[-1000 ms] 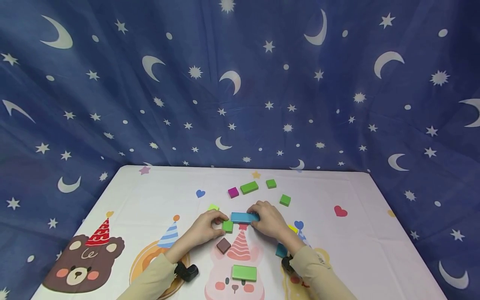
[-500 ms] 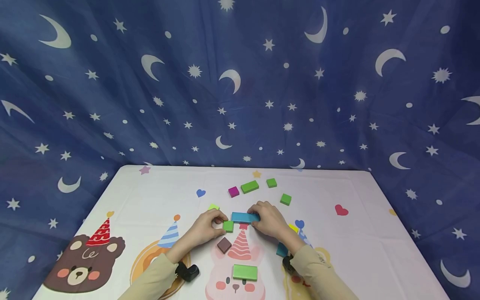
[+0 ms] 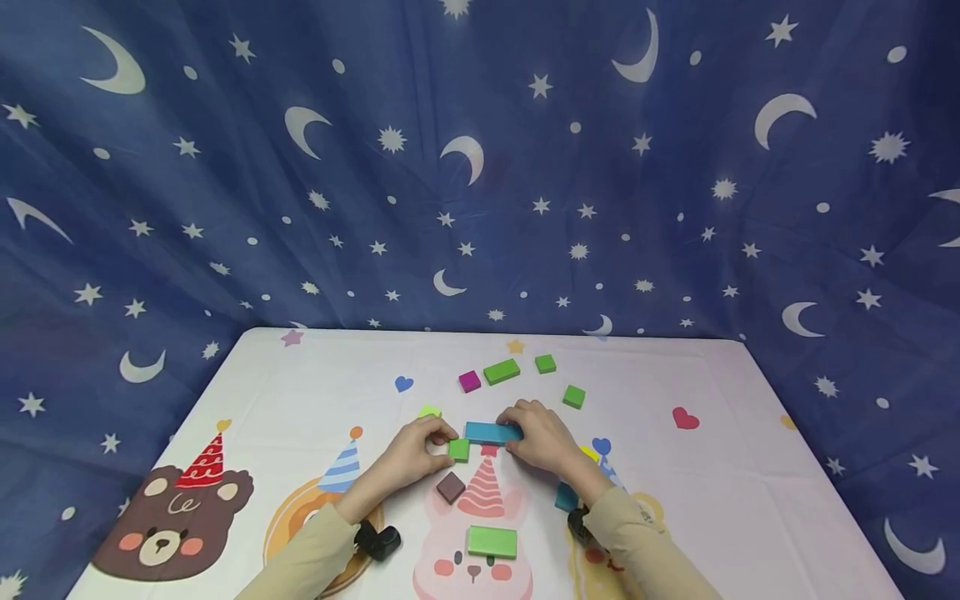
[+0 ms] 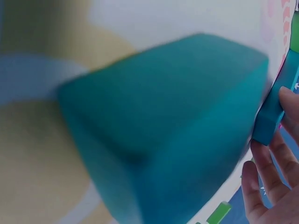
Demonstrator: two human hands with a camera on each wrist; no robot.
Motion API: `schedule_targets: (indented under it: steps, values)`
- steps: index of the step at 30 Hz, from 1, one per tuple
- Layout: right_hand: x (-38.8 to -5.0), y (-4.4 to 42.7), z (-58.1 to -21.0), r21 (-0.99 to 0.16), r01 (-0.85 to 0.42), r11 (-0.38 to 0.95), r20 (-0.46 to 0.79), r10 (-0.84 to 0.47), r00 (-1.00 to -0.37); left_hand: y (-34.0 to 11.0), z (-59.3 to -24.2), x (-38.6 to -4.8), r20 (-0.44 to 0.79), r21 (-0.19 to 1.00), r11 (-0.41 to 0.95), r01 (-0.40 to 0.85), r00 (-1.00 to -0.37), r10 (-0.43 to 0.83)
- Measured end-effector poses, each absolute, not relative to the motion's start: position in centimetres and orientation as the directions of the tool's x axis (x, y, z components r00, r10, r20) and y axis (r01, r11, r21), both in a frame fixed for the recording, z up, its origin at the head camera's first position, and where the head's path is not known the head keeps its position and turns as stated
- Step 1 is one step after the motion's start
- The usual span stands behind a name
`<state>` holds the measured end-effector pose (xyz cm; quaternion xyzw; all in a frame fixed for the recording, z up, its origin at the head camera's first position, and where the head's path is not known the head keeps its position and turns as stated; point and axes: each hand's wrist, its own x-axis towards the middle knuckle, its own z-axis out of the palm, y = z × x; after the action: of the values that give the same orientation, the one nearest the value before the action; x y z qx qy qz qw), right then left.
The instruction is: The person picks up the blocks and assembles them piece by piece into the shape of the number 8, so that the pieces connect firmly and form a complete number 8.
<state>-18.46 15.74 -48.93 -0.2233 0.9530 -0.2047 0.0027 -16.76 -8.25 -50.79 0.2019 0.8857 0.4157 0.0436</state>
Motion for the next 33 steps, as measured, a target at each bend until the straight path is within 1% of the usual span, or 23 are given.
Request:
schedule_targets:
  steps: [9, 21, 33]
  values:
    - [-18.2, 15.9, -48.4, -0.406, -0.416, 0.814, 0.073, -0.425, -0.902, -8.2, -50.7, -16.8, 0.069, 0.747, 0.588, 0.309, -0.916, 0.394]
    - [-18.0, 16.9, -48.1, -0.444, -0.342, 0.828, 0.041, -0.363, -0.931, -8.3, -50.8, -16.7, 0.065, 0.752, 0.588, 0.298, -0.921, 0.384]
    - [-17.1, 18.7, -47.2, -0.493, -0.299, 0.817, 0.081, -0.300, -0.951, -8.3, -50.7, -16.8, 0.061, 0.744, 0.596, 0.301, -0.919, 0.389]
